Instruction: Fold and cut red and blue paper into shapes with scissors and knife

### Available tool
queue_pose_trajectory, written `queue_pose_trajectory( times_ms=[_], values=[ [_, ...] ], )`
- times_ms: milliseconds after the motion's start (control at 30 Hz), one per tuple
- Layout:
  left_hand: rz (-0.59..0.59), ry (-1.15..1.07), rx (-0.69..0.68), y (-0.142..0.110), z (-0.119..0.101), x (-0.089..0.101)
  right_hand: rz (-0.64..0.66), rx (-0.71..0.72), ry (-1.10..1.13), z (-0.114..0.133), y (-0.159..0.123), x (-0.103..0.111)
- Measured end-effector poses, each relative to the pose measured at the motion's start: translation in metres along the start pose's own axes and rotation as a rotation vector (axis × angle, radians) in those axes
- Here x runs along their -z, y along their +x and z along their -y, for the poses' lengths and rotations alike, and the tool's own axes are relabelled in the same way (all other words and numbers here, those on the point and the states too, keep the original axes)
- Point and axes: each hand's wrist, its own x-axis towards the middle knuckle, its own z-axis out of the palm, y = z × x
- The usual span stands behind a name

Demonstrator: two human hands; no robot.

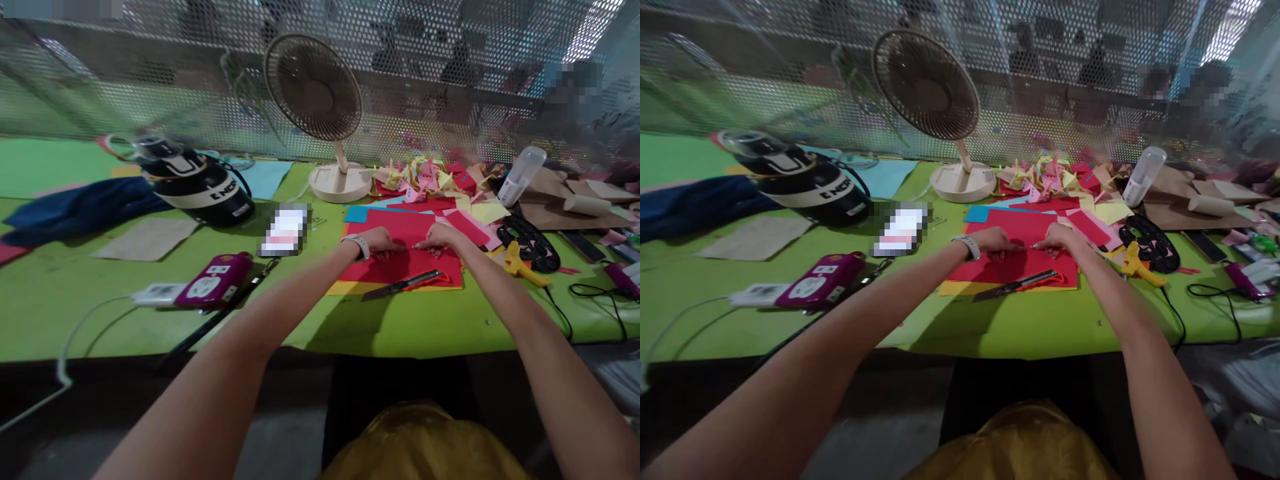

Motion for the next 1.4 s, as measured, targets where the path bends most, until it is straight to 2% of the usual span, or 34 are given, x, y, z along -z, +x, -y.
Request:
queue_pose_trajectory(
  times_ms=[233,300,367,433,467,533,633,767,833,900,967,1033,1100,1233,1300,1400],
  values=[
    [0.076,0.030,0.104,-0.009,0.027,0.027,0.000,0.034,0.020,-0.008,0.008,-0.001],
    [0.057,-0.008,0.177,-0.014,0.040,0.036,-0.003,0.045,0.025,-0.011,0.012,-0.002],
    [-0.016,-0.110,0.224,-0.018,0.055,0.045,-0.012,0.049,0.024,-0.013,0.014,-0.003],
    [-0.071,-0.201,0.240,-0.024,0.067,0.053,-0.024,0.059,0.015,-0.014,0.014,-0.003],
    [-0.059,-0.206,0.237,-0.027,0.072,0.057,-0.029,0.068,0.008,-0.014,0.014,-0.003],
    [-0.044,-0.176,0.232,-0.035,0.078,0.062,-0.046,0.093,-0.017,-0.015,0.010,-0.003],
    [-0.166,-0.201,0.193,-0.049,0.077,0.065,-0.108,0.172,-0.098,-0.015,0.002,-0.002],
    [-0.328,-0.297,0.099,-0.060,0.059,0.059,-0.291,0.282,-0.222,-0.011,-0.006,-0.006],
    [-0.422,-0.389,0.005,-0.061,0.044,0.053,-0.372,0.320,-0.275,-0.008,-0.007,-0.010],
    [-0.471,-0.486,-0.063,-0.058,0.028,0.045,-0.371,0.350,-0.319,-0.007,-0.007,-0.014],
    [-0.472,-0.539,-0.125,-0.054,0.015,0.035,-0.314,0.366,-0.342,-0.007,-0.007,-0.016],
    [-0.499,-0.586,-0.197,-0.048,0.008,0.023,-0.299,0.360,-0.315,-0.010,-0.007,-0.015],
    [-0.524,-0.630,-0.250,-0.043,0.008,0.012,-0.357,0.370,-0.221,-0.012,-0.008,-0.012],
    [-0.482,-0.695,-0.342,-0.035,0.016,-0.004,-0.559,0.439,0.056,-0.008,-0.013,-0.010],
    [-0.434,-0.769,-0.390,-0.033,0.018,-0.010,-0.578,0.443,0.123,-0.001,-0.017,-0.015],
    [-0.354,-0.947,-0.433,-0.031,0.015,-0.015,-0.527,0.451,0.114,0.011,-0.026,-0.031]
  ],
)
